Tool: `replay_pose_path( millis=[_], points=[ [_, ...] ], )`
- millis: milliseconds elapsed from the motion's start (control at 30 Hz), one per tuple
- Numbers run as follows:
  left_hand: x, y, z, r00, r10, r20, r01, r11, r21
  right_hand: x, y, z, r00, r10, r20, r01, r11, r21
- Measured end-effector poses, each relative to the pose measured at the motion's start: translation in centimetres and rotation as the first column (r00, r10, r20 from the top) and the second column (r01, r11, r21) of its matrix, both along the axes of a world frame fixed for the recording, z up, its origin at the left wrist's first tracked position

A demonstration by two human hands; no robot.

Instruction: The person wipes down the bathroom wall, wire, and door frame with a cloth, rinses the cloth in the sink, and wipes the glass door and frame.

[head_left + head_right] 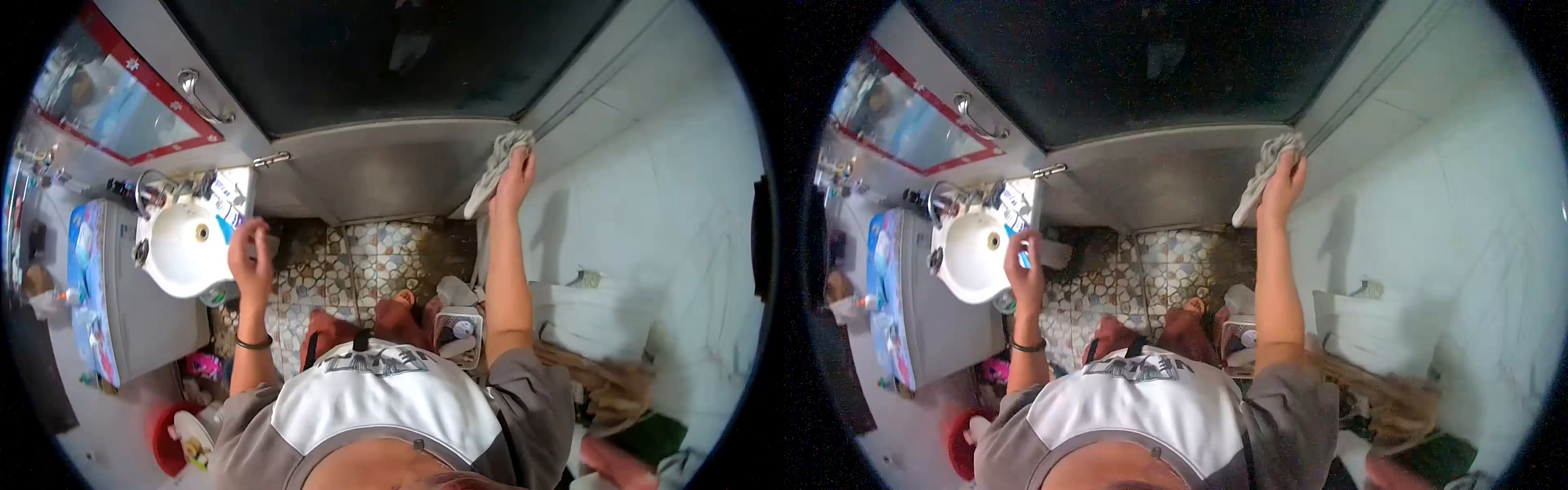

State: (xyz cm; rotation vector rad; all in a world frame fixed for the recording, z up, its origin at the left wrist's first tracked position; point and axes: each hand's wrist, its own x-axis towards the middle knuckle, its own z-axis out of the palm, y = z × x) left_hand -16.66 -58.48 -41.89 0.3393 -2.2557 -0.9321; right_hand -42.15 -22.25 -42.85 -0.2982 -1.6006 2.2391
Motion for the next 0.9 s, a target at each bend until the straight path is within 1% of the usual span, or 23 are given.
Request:
replay_pose_path(
  millis=[33,67,100,133,200,233,267,300,400,467,500,533,567,600,633,733,767,833,900],
  points=[
    [-1.4,-1.7,0.6,0.998,0.019,-0.053,-0.020,1.000,-0.016,-0.7,0.3,1.5,0.997,-0.065,-0.043,0.068,0.995,0.075],
    [-3.2,-3.4,1.5,0.994,0.041,-0.104,-0.044,0.998,-0.034,-2.1,1.3,1.8,0.988,-0.109,-0.106,0.122,0.984,0.127],
    [-5.3,-5.2,2.2,0.986,0.022,-0.166,-0.027,0.999,-0.032,-3.8,2.0,2.0,0.975,-0.147,-0.167,0.175,0.970,0.170],
    [-7.4,-7.1,2.9,0.976,0.007,-0.219,-0.014,0.999,-0.032,-4.9,1.5,2.8,0.964,-0.222,-0.145,0.238,0.966,0.101],
    [-11.4,-9.6,3.9,0.973,-0.062,-0.224,0.112,0.969,0.219,-7.4,0.3,3.4,0.932,-0.355,-0.069,0.353,0.935,-0.037],
    [-12.8,-10.9,3.8,0.979,-0.110,-0.172,0.149,0.961,0.234,-9.5,-0.2,2.2,0.880,-0.464,-0.107,0.468,0.883,0.025],
    [-14.4,-12.3,3.6,0.980,-0.159,-0.124,0.185,0.952,0.244,-12.2,-0.8,-0.2,0.813,-0.562,-0.152,0.576,0.814,0.075],
    [-15.5,-13.1,3.6,0.975,-0.210,-0.074,0.222,0.942,0.253,-12.8,-2.0,-0.9,0.734,-0.650,-0.199,0.676,0.727,0.118],
    [-17.1,-14.1,2.6,0.970,-0.189,-0.151,0.220,0.948,0.230,-13.6,-7.1,-3.8,0.632,-0.689,-0.354,0.774,0.587,0.237],
    [-16.4,-13.8,2.6,0.981,-0.173,-0.086,0.185,0.971,0.154,-11.3,-10.4,-5.2,0.710,-0.599,-0.371,0.700,0.542,0.465],
    [-16.0,-13.7,2.8,0.983,-0.176,-0.060,0.182,0.977,0.111,-9.6,-11.9,-4.6,0.665,-0.552,-0.504,0.744,0.425,0.516],
    [-16.2,-13.7,3.0,0.983,-0.178,-0.054,0.181,0.982,0.060,-8.7,-13.0,-5.4,0.683,-0.534,-0.497,0.723,0.403,0.561],
    [-16.2,-13.5,2.7,0.979,-0.176,-0.101,0.183,0.981,0.070,-7.8,-14.0,-6.2,0.704,-0.513,-0.491,0.699,0.383,0.603],
    [-15.8,-13.1,2.8,0.981,-0.164,-0.102,0.171,0.982,0.073,-6.9,-14.4,-6.6,0.727,-0.487,-0.484,0.673,0.365,0.643],
    [-15.4,-12.5,3.0,0.983,-0.151,-0.105,0.159,0.984,0.076,-6.4,-14.2,-6.6,0.703,-0.495,-0.510,0.697,0.338,0.633],
    [-15.0,-12.4,3.2,0.984,-0.143,-0.106,0.151,0.986,0.066,-5.3,-13.0,-5.0,0.774,-0.489,-0.402,0.620,0.455,0.639],
    [-14.8,-12.4,3.1,0.984,-0.147,-0.104,0.155,0.985,0.079,-4.8,-13.0,-4.6,0.789,-0.461,-0.405,0.605,0.472,0.642],
    [-14.3,-11.8,3.3,0.983,-0.150,-0.108,0.161,0.982,0.098,-3.0,-14.5,-3.7,0.819,-0.401,-0.410,0.571,0.499,0.652],
    [-14.3,-11.5,3.5,0.979,-0.149,-0.137,0.163,0.981,0.102,-0.1,-18.8,-4.6,0.882,-0.309,-0.355,0.470,0.559,0.683]
  ],
)
